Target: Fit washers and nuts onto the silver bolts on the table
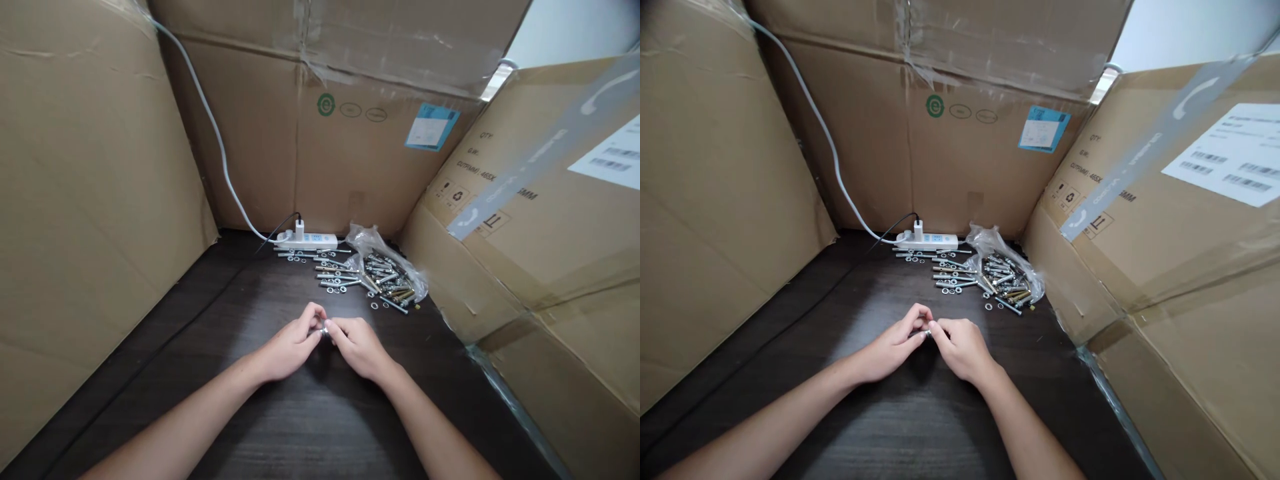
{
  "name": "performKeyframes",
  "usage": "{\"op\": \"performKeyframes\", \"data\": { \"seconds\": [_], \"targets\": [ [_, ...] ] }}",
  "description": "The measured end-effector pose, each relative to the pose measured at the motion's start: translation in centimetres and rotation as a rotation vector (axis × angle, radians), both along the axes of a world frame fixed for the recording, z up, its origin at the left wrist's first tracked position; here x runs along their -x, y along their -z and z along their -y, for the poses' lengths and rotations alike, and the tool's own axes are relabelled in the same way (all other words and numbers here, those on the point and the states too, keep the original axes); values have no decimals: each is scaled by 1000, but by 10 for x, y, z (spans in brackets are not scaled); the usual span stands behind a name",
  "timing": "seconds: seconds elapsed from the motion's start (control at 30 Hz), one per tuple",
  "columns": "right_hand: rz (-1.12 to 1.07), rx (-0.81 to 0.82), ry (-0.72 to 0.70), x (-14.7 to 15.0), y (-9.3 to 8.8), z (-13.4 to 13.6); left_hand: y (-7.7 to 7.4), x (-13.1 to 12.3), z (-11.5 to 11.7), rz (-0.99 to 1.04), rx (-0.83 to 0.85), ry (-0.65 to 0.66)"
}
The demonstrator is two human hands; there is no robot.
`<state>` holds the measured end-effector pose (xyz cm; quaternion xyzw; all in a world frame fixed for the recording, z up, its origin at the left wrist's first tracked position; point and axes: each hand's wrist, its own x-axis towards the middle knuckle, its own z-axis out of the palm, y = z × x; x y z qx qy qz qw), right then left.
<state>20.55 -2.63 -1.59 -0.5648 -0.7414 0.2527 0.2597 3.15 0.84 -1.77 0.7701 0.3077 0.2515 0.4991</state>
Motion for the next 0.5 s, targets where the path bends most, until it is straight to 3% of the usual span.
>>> {"op": "performKeyframes", "data": {
  "seconds": [0.2,0.37,0.43,0.5],
  "targets": [
    [-76,-6,-1,2,1,-1,0,-1,2,18,-29,-9],
    [-255,42,14,3,8,-6,-13,-5,3,-101,-219,-59],
    [-296,4,63,2,7,-8,-21,1,17,-144,-385,-171],
    [-330,-21,127,-1,8,-10,-24,16,48,-97,-400,-218]
  ]
}}
